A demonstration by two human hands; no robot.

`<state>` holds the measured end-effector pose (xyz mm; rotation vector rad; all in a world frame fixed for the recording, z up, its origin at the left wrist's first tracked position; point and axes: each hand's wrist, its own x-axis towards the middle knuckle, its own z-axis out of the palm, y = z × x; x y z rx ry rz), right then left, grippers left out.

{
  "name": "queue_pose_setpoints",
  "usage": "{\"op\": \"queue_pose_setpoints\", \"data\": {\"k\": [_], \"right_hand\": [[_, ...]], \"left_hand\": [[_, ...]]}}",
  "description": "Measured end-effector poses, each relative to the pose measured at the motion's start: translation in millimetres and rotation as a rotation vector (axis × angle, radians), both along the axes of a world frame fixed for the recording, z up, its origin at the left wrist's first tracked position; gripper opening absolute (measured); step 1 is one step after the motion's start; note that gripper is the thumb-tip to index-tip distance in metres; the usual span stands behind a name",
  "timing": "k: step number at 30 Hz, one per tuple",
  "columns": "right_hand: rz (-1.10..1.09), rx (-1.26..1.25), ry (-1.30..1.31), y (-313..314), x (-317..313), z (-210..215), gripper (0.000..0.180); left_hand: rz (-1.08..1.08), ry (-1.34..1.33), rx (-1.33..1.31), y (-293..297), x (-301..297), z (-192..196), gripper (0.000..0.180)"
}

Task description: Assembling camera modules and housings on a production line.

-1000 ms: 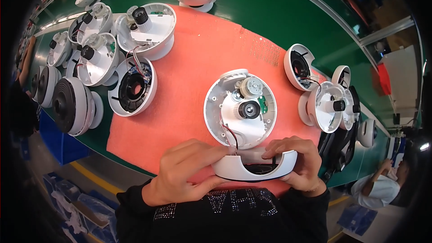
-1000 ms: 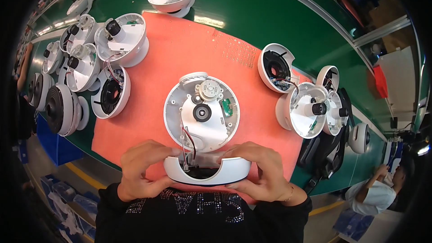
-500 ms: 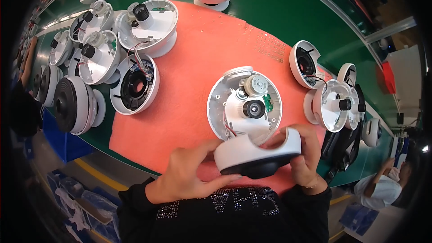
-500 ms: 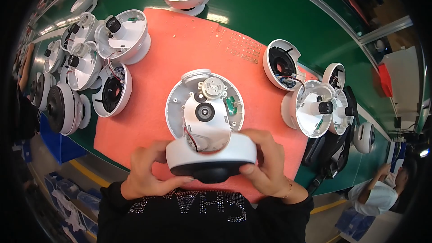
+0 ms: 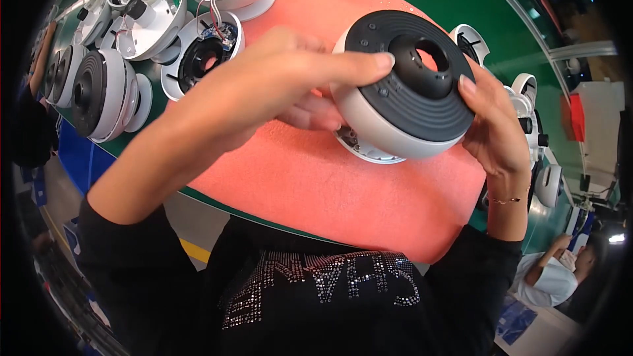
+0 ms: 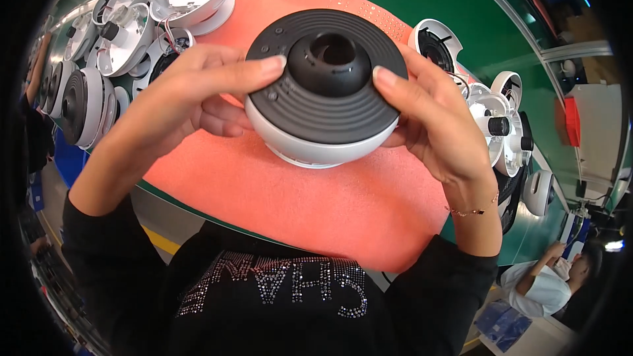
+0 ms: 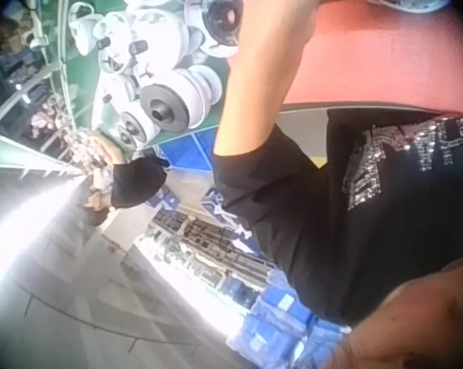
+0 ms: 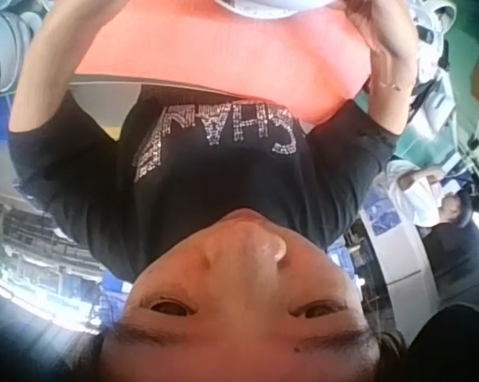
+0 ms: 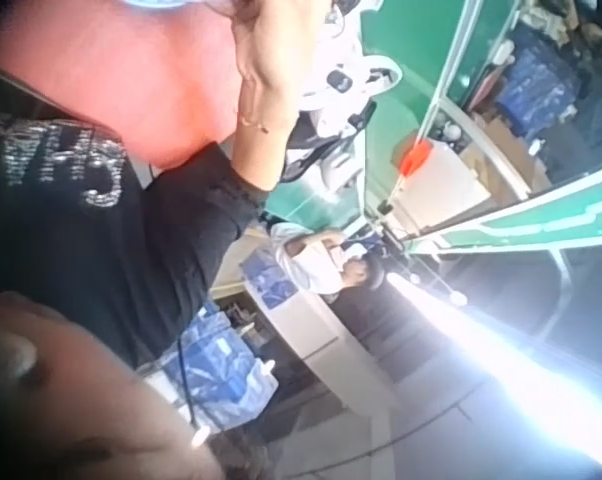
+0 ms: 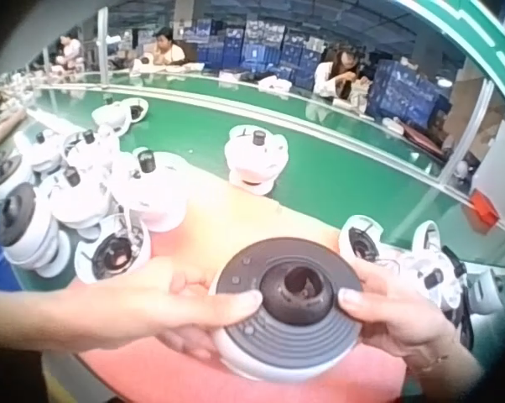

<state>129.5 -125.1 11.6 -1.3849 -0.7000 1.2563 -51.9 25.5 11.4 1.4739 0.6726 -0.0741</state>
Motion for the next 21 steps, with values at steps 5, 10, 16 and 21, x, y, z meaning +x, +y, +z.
{"op": "queue_pose_setpoints", "data": {"k": [5, 10, 16, 21], "right_hand": [[-0.027, 0.075, -0.095, -2, -5, 2, 0.051], [0.172, 0.178, -0.342, -48, -14, -7, 0.076], [0.238, 0.282, -0.550, -62, -13, -10, 0.054], [0.071, 0.156, -0.382, -36, -9, 7, 0.053]], "left_hand": [[0.028, -0.080, 0.076, -3, 0, -4, 0.058], [0.058, -0.358, 0.255, -42, -31, -24, 0.043], [-0.061, -0.464, 0.686, -48, -36, -26, 0.038], [-0.054, -0.451, 0.715, -30, -28, -23, 0.034]]}}
